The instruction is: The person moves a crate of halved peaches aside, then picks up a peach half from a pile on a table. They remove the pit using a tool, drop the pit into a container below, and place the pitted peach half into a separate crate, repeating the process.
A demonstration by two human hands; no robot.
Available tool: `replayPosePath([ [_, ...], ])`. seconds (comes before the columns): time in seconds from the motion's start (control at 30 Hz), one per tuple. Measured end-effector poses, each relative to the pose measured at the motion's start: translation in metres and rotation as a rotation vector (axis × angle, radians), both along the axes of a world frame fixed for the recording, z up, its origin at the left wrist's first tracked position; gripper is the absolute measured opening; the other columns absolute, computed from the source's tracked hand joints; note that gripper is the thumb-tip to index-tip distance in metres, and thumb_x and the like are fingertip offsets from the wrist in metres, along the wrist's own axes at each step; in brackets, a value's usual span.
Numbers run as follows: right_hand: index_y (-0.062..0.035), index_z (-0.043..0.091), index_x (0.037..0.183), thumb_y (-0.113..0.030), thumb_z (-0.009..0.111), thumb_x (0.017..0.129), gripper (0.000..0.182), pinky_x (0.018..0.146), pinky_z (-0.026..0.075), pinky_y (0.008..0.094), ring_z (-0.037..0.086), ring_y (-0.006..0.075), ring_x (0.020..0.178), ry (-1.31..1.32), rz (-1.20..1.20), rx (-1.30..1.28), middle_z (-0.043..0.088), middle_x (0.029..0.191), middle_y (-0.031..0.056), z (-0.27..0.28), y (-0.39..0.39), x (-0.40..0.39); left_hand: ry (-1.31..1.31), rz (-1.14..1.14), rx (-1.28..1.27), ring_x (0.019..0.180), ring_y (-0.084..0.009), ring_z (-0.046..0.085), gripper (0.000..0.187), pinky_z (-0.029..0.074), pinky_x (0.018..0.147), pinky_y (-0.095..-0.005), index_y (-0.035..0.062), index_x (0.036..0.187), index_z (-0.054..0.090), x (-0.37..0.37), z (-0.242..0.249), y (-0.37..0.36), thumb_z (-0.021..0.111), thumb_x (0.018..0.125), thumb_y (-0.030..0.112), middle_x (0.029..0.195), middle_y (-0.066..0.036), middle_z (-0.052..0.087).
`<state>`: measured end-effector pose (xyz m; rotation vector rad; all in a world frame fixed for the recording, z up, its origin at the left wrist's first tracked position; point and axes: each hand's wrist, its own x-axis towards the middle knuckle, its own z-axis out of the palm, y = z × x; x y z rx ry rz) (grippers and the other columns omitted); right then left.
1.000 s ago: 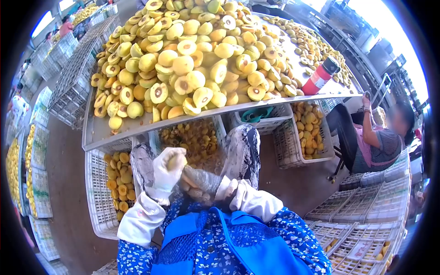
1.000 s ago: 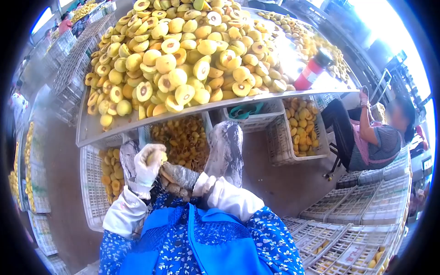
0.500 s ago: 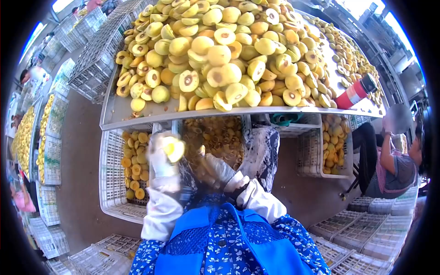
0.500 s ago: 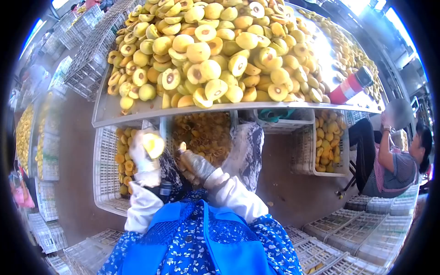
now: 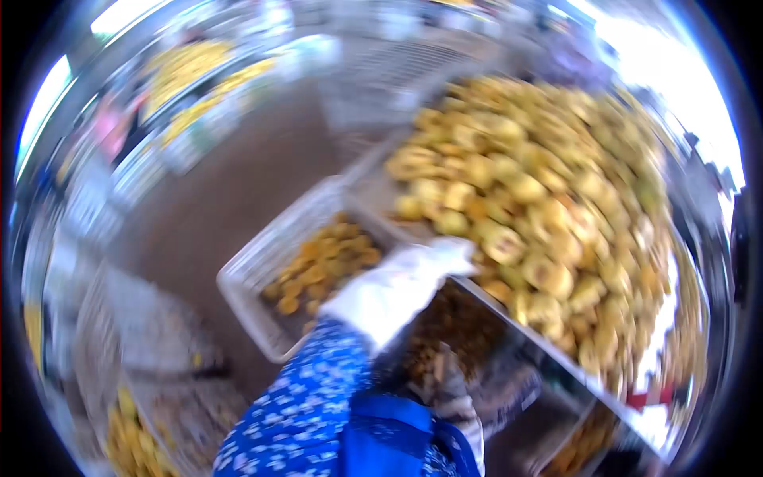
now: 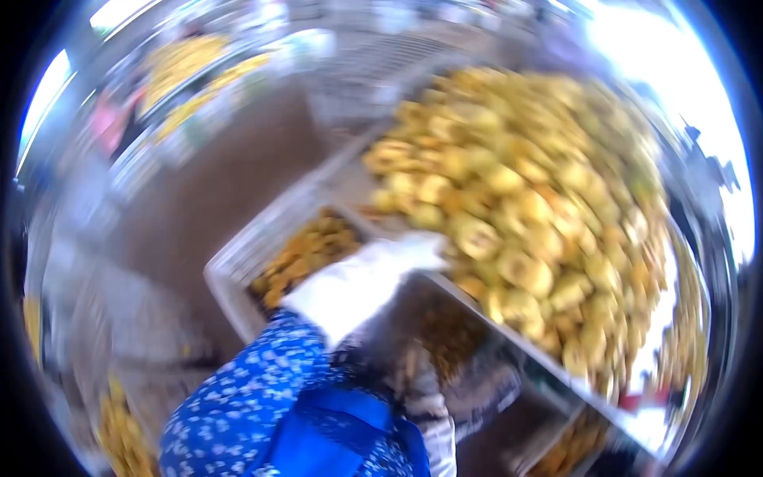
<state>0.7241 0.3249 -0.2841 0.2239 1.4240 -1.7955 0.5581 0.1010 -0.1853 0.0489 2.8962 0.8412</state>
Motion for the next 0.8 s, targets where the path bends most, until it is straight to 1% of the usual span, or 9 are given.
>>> replayPosePath([
  [0.07,-0.0199,0.048,0.077,-0.056,0.043,0.088,0.038,0.031,0.035,0.03,0.039,0.0188,0.029,-0.314,-0.004,0.085,0.042,0.045,0.0016,0.007,0.009,-0.01,0.002,0.003,0.101,0.086,-0.0311,0.062,0.04,0.048,0.078,-0.0412,0.0101,0.1,0.062,-0.001,0.002,-0.011,0.062,0.07,0.038,0.088,-0.013,0.065],
  [0.2,-0.0026,0.051,0.097,-0.022,0.038,0.095,0.023,0.062,0.046,0.0419,0.057,0.0305,0.073,1.218,0.596,0.506,0.057,0.085,0.016,-0.02,0.025,-0.034,0.312,0.358,0.417,0.093,-0.0302,0.061,0.039,0.048,0.08,-0.0384,0.0033,0.102,0.058,0.005,-0.006,0.001,0.061,0.07,0.025,0.099,-0.016,0.064],
  [0.33,0.0003,0.046,0.113,-0.03,0.041,0.093,0.036,0.062,0.048,0.0414,0.058,0.0323,0.072,1.905,0.261,0.808,0.056,0.091,0.0192,0.043,-0.011,-0.067,0.273,0.222,1.892,0.08,-0.0145,0.058,0.03,0.048,0.071,-0.0302,0.0058,0.106,0.056,0.025,0.007,0.005,0.061,0.081,0.023,0.087,-0.004,0.061],
  [0.4,0.0017,0.043,0.12,-0.034,0.042,0.092,0.046,0.062,0.049,0.0412,0.058,0.0332,0.072,2.217,-0.022,0.937,0.056,0.094,0.0207,0.089,-0.029,-0.072,0.123,0.32,1.925,0.072,-0.011,0.055,0.027,0.046,0.064,-0.0253,0.007,0.104,0.056,0.076,0.046,0.005,0.058,0.085,0.026,0.081,-0.001,0.058],
  [0.5,0.0021,0.032,0.135,-0.023,0.043,0.09,0.053,0.078,0.048,0.0432,0.055,0.0399,0.092,2.301,0.041,1.005,0.048,0.114,0.0259,0.122,-0.04,-0.073,0.173,0.351,1.583,0.068,-0.0082,0.052,0.032,0.043,0.06,-0.0218,0.007,0.098,0.058,0.046,-0.032,0.054,0.06,0.085,0.036,0.078,-0.001,0.057],
  [0.6,0.0024,0.037,0.13,-0.026,0.051,0.086,0.054,0.08,0.049,0.0418,0.055,0.0384,0.097,1.501,0.099,0.549,0.05,0.112,0.0239,0.126,-0.06,-0.102,0.287,0.618,1.099,0.081,-0.024,0.062,0.039,0.048,0.074,-0.0327,0.0072,0.095,0.065,0.094,-0.021,0.064,0.052,0.087,0.043,0.091,-0.011,0.066],
  [0.67,0.002,0.04,0.126,-0.025,0.05,0.087,0.048,0.079,0.049,0.0397,0.056,0.0361,0.094,1.145,0.08,0.393,0.052,0.11,0.0217,0.126,-0.069,-0.094,0.503,0.319,1.184,0.086,-0.0211,0.062,0.029,0.047,0.079,-0.0322,0.0086,0.096,0.066,0.097,-0.043,0.05,0.048,0.09,0.03,0.094,-0.01,0.066],
  [0.77,0.0014,0.044,0.12,-0.022,0.05,0.089,0.039,0.077,0.049,0.0367,0.057,0.0325,0.09,0.912,-0.002,0.34,0.054,0.106,0.0183,0.122,-0.059,-0.067,-0.286,0.505,1.816,0.096,-0.0155,0.056,0.026,0.044,0.088,-0.0264,0.007,0.115,0.055,0.178,0.074,0.003,0.044,0.093,0.016,0.105,-0.007,0.059],
  [0.8,0.0012,0.046,0.118,-0.021,0.049,0.09,0.036,0.077,0.049,0.0357,0.057,0.0313,0.089,0.85,-0.041,0.341,0.055,0.105,0.0172,0.118,-0.051,-0.06,-0.103,0.502,1.917,0.089,-0.0144,0.058,0.03,0.046,0.08,-0.0256,0.0054,0.114,0.055,0.164,0.04,0.017,0.045,0.093,0.024,0.102,-0.007,0.06],
])
